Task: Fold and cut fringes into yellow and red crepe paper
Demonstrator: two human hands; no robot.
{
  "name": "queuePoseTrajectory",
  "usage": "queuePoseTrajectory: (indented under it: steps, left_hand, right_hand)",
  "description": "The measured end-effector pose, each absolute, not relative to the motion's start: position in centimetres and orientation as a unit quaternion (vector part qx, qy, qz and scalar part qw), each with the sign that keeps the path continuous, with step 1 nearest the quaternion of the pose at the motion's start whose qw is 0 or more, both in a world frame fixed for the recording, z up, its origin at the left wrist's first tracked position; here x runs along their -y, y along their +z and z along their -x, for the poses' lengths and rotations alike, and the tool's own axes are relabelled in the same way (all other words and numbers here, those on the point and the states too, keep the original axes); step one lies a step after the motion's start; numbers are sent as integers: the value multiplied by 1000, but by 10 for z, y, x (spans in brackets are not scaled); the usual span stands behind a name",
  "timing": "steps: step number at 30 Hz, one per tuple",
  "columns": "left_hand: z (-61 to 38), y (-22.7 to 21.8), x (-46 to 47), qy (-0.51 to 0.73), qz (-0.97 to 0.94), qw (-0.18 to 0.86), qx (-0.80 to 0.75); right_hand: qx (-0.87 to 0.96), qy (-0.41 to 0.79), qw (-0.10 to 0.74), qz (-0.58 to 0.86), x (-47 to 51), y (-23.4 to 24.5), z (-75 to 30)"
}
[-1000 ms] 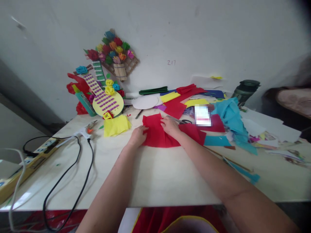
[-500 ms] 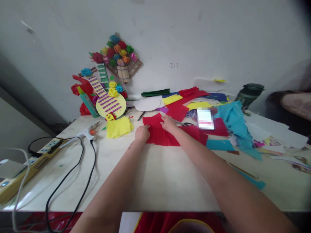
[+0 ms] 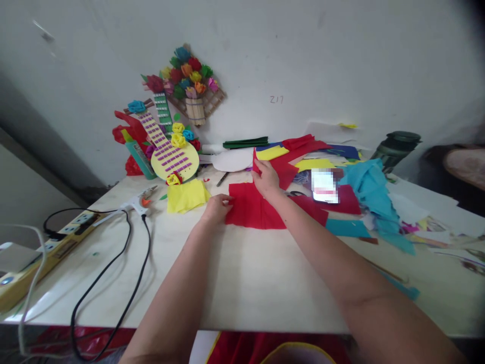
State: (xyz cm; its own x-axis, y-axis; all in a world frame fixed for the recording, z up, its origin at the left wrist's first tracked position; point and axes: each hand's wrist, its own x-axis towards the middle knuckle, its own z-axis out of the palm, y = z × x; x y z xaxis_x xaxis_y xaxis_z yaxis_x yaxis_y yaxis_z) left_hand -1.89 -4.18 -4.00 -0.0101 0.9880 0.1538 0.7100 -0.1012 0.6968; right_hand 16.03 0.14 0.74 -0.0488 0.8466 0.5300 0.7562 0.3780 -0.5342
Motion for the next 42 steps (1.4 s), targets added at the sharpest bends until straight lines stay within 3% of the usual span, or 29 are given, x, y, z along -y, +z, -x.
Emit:
queuePoseTrajectory:
  steps: [3,8,12,16,19,26,30,32,35,38,42]
  left_hand:
    - [21,-43,40,317,-672,199,-639]
    - [23,-42,42,274,-697,157,-644]
    - [26,-39,43,220,-735,113,-632]
    - [32,-37,43,194,-779,113,-586]
    - [36,-32,46,176,-788,125,-576]
    - [49,-27,51,156,-797,126,-570]
    - [47,-24,51,230,-798,123,-543]
    - [32,-22,54,319,-769,163,-529]
    - [-5,-23,64,428,-698,303,-487]
    - [-39,-29,72,414,-662,398,-482]
    - [-51,-37,73,373,-654,395,-526]
  right_hand:
    - [736,130,451,489,10,16,-147]
    - [673,360,551,338,35,18,-130]
    - [543,451,575,414,46,-12,-136]
    - [469,396,572,544,44,-55,-153]
    - [490,351,571,558,40,-73,-161]
    - [485,358,569,559,42,-72,-160]
    - [483,353,568,565,42,-73,-159]
    - [489,344,566,568,41,-73,-159]
    - [505,327,568,562,40,-75,-159]
    - [516,311,583,546,37,-79,-159]
    - [510,300,594,546,34,-84,-160]
